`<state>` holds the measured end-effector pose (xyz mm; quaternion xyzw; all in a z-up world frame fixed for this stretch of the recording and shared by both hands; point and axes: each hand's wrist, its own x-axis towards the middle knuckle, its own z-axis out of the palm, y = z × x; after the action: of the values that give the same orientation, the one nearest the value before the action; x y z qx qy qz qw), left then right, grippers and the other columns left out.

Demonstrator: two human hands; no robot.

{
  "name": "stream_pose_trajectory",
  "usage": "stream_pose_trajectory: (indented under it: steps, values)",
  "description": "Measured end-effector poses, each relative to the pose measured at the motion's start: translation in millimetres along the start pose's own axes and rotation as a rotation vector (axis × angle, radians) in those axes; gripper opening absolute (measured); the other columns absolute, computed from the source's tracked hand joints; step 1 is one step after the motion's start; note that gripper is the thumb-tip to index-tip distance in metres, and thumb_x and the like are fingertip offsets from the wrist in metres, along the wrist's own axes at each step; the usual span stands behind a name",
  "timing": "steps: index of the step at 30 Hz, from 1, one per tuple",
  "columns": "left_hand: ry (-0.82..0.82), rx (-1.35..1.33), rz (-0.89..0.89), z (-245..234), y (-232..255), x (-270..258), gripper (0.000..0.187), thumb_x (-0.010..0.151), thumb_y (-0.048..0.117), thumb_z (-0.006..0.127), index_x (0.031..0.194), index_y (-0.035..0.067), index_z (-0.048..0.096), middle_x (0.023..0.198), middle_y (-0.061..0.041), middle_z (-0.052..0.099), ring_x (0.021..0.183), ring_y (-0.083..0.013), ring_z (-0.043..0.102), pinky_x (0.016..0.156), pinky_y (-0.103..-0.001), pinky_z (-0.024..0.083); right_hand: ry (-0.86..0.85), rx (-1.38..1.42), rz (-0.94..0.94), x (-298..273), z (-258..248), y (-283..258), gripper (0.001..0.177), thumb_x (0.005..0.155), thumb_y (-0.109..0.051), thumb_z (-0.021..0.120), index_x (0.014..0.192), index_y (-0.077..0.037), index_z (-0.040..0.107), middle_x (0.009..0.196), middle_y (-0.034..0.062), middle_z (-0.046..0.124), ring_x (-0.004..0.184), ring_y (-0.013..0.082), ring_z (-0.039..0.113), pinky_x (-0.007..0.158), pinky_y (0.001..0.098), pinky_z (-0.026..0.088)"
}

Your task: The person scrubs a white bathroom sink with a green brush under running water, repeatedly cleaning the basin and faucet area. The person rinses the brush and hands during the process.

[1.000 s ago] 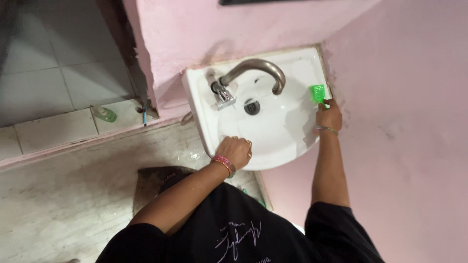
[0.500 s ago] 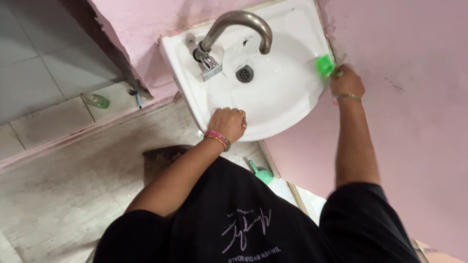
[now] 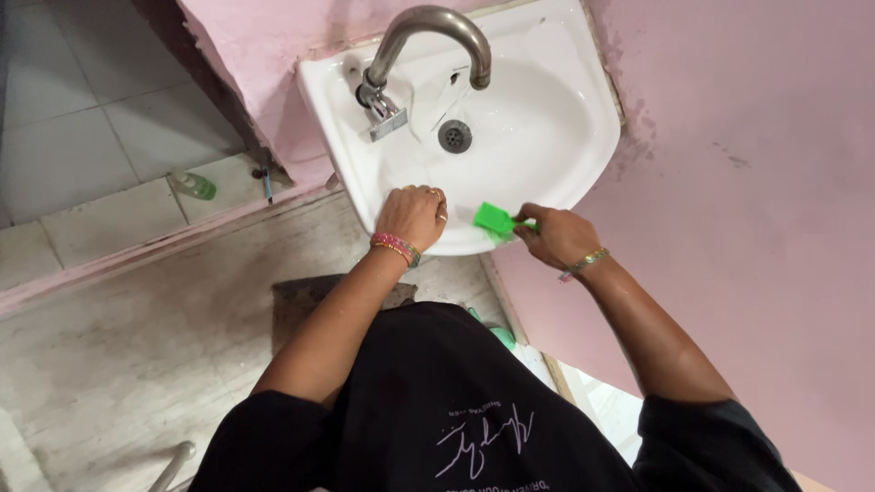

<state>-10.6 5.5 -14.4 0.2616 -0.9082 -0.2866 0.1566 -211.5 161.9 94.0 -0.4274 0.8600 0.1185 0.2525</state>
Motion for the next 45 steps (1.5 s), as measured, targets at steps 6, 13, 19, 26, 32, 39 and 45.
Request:
stream_pose_trajectory:
  steps: [6, 13, 19, 26, 32, 39, 45]
  values:
    - [0.037, 0.013, -0.056, 6, 1, -2, 0.012, 0.087, 0.017, 0.065, 0.081, 0.010, 0.073, 0.082, -0.010, 0.073, 0.081, -0.0303, 0.069, 0.077, -0.043, 0.054, 0.241, 0.047, 0.216, 20, -17, 52, 0.024, 0.098, -0.031, 0.062, 0.118, -0.022, 0.072, 0.099, 0.0097, 0.077, 0.094, 0.0317, 0.074, 0.081, 0.0462, 0.056]
    - [0.030, 0.071, 0.008, -6, 5, -10, 0.010, 0.084, 0.017, 0.066, 0.078, 0.011, 0.072, 0.080, -0.010, 0.072, 0.081, -0.0305, 0.068, 0.075, -0.045, 0.049, 0.286, -0.031, -0.131, 47, 34, -6, 0.023, 0.092, -0.034, 0.067, 0.113, -0.029, 0.075, 0.092, 0.0083, 0.076, 0.088, 0.0316, 0.071, 0.074, 0.0477, 0.053]
    - [0.038, 0.131, 0.021, -27, -1, -16, 0.011, 0.084, 0.017, 0.066, 0.078, 0.012, 0.074, 0.080, -0.009, 0.072, 0.082, -0.0276, 0.067, 0.082, -0.042, 0.047, 0.649, -0.354, -0.462, 100, -26, 20, 0.022, 0.097, -0.023, 0.061, 0.113, -0.028, 0.076, 0.085, 0.0015, 0.075, 0.083, 0.0227, 0.069, 0.083, 0.0459, 0.047]
    - [0.011, 0.078, -0.067, -29, 2, -10, 0.012, 0.084, 0.016, 0.066, 0.079, 0.010, 0.075, 0.079, -0.008, 0.072, 0.080, -0.0249, 0.067, 0.082, -0.040, 0.047, 0.690, -0.539, -0.522, 206, -35, -33, 0.040, 0.090, -0.010, 0.057, 0.121, -0.028, 0.074, 0.087, 0.0026, 0.071, 0.077, 0.0219, 0.069, 0.080, 0.0437, 0.045]
    - [-0.040, 0.062, -0.115, -32, 3, -7, 0.011, 0.083, 0.015, 0.067, 0.077, 0.010, 0.074, 0.076, -0.008, 0.071, 0.079, -0.0247, 0.066, 0.083, -0.039, 0.046, 0.711, -0.514, -0.556, 225, -38, -5, 0.039, 0.091, -0.007, 0.056, 0.115, -0.029, 0.076, 0.082, 0.0027, 0.071, 0.069, 0.0226, 0.069, 0.073, 0.0444, 0.047]
    - [-0.018, 0.075, -0.116, -31, 3, -7, 0.010, 0.083, 0.015, 0.067, 0.077, 0.010, 0.072, 0.079, -0.008, 0.071, 0.078, -0.0247, 0.066, 0.084, -0.038, 0.046, 0.621, -0.510, -0.575, 246, -8, -20, 0.023, 0.088, -0.010, 0.060, 0.093, -0.025, 0.077, 0.081, 0.0005, 0.071, 0.074, 0.0219, 0.070, 0.075, 0.0413, 0.049]
    - [-0.065, 0.036, -0.145, -32, 1, -4, 0.014, 0.085, 0.015, 0.066, 0.073, 0.012, 0.072, 0.076, -0.007, 0.070, 0.078, -0.0236, 0.066, 0.083, -0.039, 0.046, 0.824, -0.487, -0.593, 238, -30, -24, 0.020, 0.093, -0.014, 0.062, 0.099, -0.024, 0.078, 0.076, 0.0013, 0.070, 0.064, 0.0200, 0.067, 0.067, 0.0422, 0.047]
